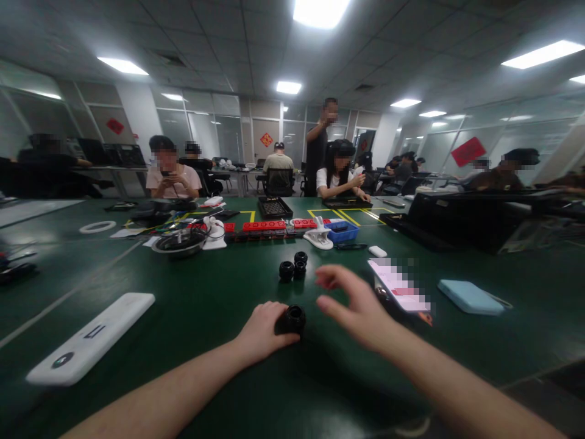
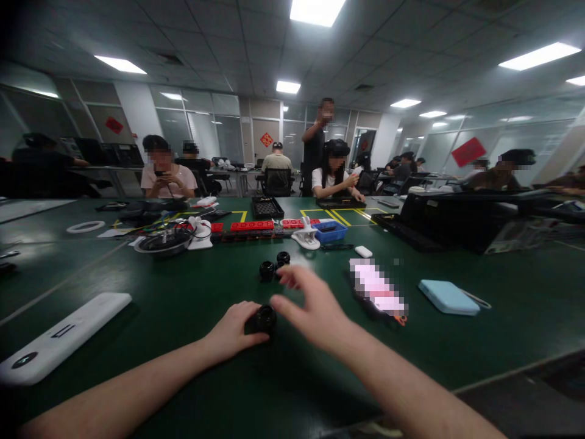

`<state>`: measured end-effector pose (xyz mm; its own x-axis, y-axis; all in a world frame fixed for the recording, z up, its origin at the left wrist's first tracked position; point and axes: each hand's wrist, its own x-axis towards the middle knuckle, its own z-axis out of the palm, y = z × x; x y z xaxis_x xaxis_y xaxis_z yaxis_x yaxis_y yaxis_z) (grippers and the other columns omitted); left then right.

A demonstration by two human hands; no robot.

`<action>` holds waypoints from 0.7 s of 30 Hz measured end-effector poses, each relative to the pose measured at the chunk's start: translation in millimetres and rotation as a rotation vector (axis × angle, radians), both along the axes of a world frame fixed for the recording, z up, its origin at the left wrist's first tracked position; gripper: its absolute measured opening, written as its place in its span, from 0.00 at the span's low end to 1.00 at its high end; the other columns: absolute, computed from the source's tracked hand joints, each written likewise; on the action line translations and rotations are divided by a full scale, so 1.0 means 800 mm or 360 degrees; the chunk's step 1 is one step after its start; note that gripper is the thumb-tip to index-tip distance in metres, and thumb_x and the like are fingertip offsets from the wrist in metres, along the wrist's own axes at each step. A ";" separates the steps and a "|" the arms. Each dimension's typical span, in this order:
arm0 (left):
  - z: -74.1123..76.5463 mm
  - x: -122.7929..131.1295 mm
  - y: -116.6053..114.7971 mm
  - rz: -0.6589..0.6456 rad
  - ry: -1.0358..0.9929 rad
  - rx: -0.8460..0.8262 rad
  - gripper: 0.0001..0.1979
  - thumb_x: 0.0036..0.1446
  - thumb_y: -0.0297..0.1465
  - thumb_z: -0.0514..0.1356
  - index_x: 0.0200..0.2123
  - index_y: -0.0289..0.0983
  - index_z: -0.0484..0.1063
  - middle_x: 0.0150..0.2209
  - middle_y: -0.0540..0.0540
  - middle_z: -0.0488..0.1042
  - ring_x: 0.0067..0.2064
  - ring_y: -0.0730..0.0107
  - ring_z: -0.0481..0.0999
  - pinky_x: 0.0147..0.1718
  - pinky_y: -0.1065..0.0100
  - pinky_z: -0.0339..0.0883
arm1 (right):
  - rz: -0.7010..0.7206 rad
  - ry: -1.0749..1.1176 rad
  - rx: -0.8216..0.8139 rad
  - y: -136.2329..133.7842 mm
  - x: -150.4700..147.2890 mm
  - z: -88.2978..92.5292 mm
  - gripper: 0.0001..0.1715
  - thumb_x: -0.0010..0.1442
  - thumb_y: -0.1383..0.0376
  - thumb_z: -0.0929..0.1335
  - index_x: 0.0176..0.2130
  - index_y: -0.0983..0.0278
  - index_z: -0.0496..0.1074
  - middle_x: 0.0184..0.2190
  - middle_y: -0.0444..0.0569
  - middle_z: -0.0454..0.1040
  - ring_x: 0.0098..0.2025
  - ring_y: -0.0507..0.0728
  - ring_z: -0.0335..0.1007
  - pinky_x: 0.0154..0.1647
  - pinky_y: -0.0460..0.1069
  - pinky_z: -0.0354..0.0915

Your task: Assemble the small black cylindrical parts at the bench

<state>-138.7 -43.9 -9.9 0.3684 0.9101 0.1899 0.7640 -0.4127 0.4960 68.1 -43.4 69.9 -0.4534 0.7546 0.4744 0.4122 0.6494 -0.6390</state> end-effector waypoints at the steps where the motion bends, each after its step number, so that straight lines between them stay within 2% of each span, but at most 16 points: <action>1: 0.000 0.001 0.001 0.0005 0.0010 0.0002 0.22 0.46 0.47 0.58 0.40 0.38 0.66 0.37 0.47 0.69 0.39 0.62 0.67 0.38 0.64 0.58 | 0.0047 -0.0114 0.0007 0.001 -0.010 -0.011 0.25 0.50 0.57 0.67 0.47 0.62 0.63 0.42 0.50 0.67 0.42 0.57 0.64 0.43 0.54 0.63; 4: 0.000 0.003 0.002 0.0021 0.0028 -0.0044 0.18 0.46 0.43 0.60 0.37 0.37 0.67 0.36 0.47 0.69 0.37 0.63 0.66 0.37 0.65 0.58 | 0.0093 -0.0468 0.0051 0.005 -0.039 -0.045 0.33 0.44 0.54 0.70 0.47 0.64 0.62 0.42 0.53 0.65 0.43 0.60 0.61 0.44 0.56 0.60; 7: 0.002 0.005 0.002 0.0047 0.0029 -0.0096 0.13 0.44 0.35 0.61 0.34 0.37 0.66 0.34 0.48 0.69 0.37 0.64 0.66 0.36 0.66 0.58 | 0.0083 -0.0587 0.0051 0.015 -0.052 -0.068 0.25 0.46 0.58 0.69 0.43 0.64 0.65 0.39 0.51 0.65 0.40 0.58 0.60 0.42 0.54 0.60; 10: 0.000 0.006 0.004 0.0094 0.0014 -0.0142 0.12 0.41 0.31 0.61 0.32 0.36 0.67 0.34 0.49 0.68 0.37 0.65 0.65 0.36 0.67 0.58 | 0.0189 -0.0478 -0.0016 0.024 -0.048 -0.078 0.21 0.46 0.64 0.69 0.42 0.64 0.64 0.39 0.49 0.65 0.41 0.56 0.60 0.42 0.52 0.60; 17: -0.003 0.002 0.009 0.0048 -0.0145 -0.0284 0.15 0.42 0.32 0.60 0.38 0.38 0.68 0.38 0.47 0.69 0.39 0.63 0.66 0.39 0.65 0.59 | 0.0395 -0.0068 -0.0240 0.037 -0.036 -0.088 0.34 0.42 0.70 0.67 0.50 0.67 0.58 0.45 0.54 0.63 0.47 0.57 0.60 0.49 0.51 0.58; 21: -0.005 0.000 0.010 0.0117 -0.0169 -0.0321 0.17 0.43 0.36 0.60 0.39 0.39 0.68 0.42 0.46 0.68 0.43 0.60 0.66 0.45 0.62 0.59 | 0.0554 0.0034 -0.0348 0.047 -0.034 -0.098 0.37 0.42 0.68 0.67 0.52 0.68 0.56 0.48 0.55 0.63 0.48 0.58 0.60 0.51 0.51 0.57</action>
